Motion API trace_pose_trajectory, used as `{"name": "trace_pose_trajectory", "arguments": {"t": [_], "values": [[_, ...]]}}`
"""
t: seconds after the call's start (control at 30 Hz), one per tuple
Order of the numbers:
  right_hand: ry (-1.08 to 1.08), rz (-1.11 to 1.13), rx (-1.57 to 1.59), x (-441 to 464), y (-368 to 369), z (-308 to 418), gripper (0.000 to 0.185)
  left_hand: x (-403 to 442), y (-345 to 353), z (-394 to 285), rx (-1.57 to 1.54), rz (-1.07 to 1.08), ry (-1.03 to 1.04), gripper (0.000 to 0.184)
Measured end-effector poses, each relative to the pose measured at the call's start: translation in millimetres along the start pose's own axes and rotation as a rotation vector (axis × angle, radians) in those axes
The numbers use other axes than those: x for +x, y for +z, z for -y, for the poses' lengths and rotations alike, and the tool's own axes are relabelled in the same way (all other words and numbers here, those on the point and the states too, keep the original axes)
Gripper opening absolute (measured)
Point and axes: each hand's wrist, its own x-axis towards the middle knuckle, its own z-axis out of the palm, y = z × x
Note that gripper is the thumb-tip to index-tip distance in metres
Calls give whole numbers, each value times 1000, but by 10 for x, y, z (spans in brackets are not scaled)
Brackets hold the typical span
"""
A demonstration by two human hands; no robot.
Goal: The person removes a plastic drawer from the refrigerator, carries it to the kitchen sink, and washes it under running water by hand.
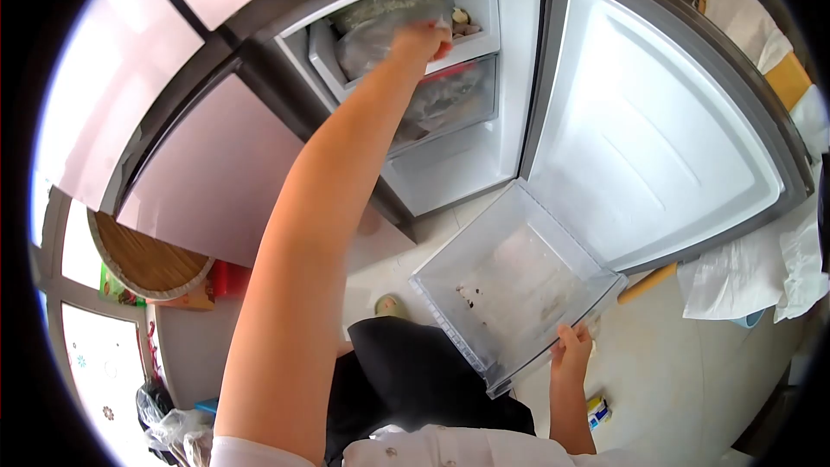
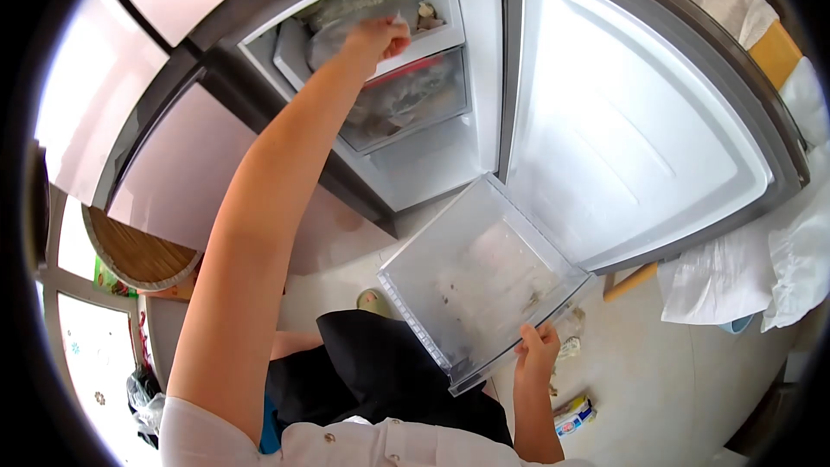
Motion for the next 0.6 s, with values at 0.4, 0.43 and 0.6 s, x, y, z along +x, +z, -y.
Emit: {"name": "trace_pose_trajectory", "arguments": {"t": [0.4,0.43,0.6], "values": [[12,-48,-19,-4,203,-21,31,-698,-6,65,-353,-39,142,33],[23,-32,-31,12,174,-47,31,-1002,-20,130,-274,17,173,33],[86,38,-8,66,127,-51,22,-2698,-261,917,560,432,-375,58]]}}
